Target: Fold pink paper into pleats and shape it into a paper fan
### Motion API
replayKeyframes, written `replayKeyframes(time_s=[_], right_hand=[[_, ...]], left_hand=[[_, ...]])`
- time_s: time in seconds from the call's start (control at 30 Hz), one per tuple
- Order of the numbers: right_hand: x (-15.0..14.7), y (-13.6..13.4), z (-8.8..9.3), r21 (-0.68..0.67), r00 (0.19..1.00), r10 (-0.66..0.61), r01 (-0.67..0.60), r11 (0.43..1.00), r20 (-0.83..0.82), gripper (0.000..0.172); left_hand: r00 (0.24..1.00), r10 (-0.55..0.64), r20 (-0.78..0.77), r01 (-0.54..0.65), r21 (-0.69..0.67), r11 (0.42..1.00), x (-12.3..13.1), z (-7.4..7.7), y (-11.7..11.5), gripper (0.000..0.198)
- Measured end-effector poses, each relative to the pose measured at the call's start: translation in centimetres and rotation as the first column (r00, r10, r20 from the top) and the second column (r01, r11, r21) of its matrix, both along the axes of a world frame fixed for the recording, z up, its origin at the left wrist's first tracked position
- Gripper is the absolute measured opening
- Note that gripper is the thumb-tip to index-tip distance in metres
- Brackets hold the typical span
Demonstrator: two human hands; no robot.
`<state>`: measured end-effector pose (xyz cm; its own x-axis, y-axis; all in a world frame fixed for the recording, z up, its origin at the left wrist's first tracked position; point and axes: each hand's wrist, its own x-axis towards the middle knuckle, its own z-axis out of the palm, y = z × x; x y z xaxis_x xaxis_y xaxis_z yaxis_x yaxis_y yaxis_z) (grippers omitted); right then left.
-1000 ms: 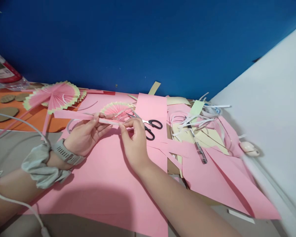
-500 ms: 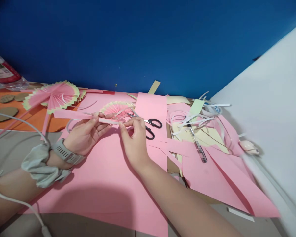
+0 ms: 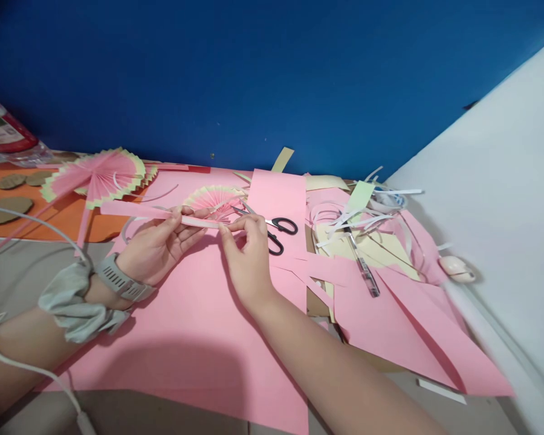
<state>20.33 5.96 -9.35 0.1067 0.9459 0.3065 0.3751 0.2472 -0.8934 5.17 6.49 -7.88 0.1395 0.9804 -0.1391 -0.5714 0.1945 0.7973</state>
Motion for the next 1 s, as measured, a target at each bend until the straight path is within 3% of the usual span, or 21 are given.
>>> replayKeyframes(time_s=[0.4, 0.63, 1.0], right_hand=[[0.09, -0.03, -0.1, -0.049, 0.994, 0.012, -0.017, 0.999, -0.11, 0.019], [-0.16, -0.17, -0.15, -0.106, 0.982, 0.021, -0.042, 0.993, -0.188, 0.024], [-0.3, -0.17, -0.09, -0.149, 0.974, 0.002, -0.037, 0.988, -0.227, 0.024]], left_hand=[[0.998, -0.023, 0.053, 0.024, -0.025, 0.999, -0.09, 0.21, -0.13, 0.019], [0.999, 0.017, -0.039, -0.022, -0.126, 0.992, -0.15, 0.5, 0.17, 0.016], [1.0, -0.001, -0.021, -0.002, -0.134, 0.991, -0.49, 0.6, 0.09, 0.018]])
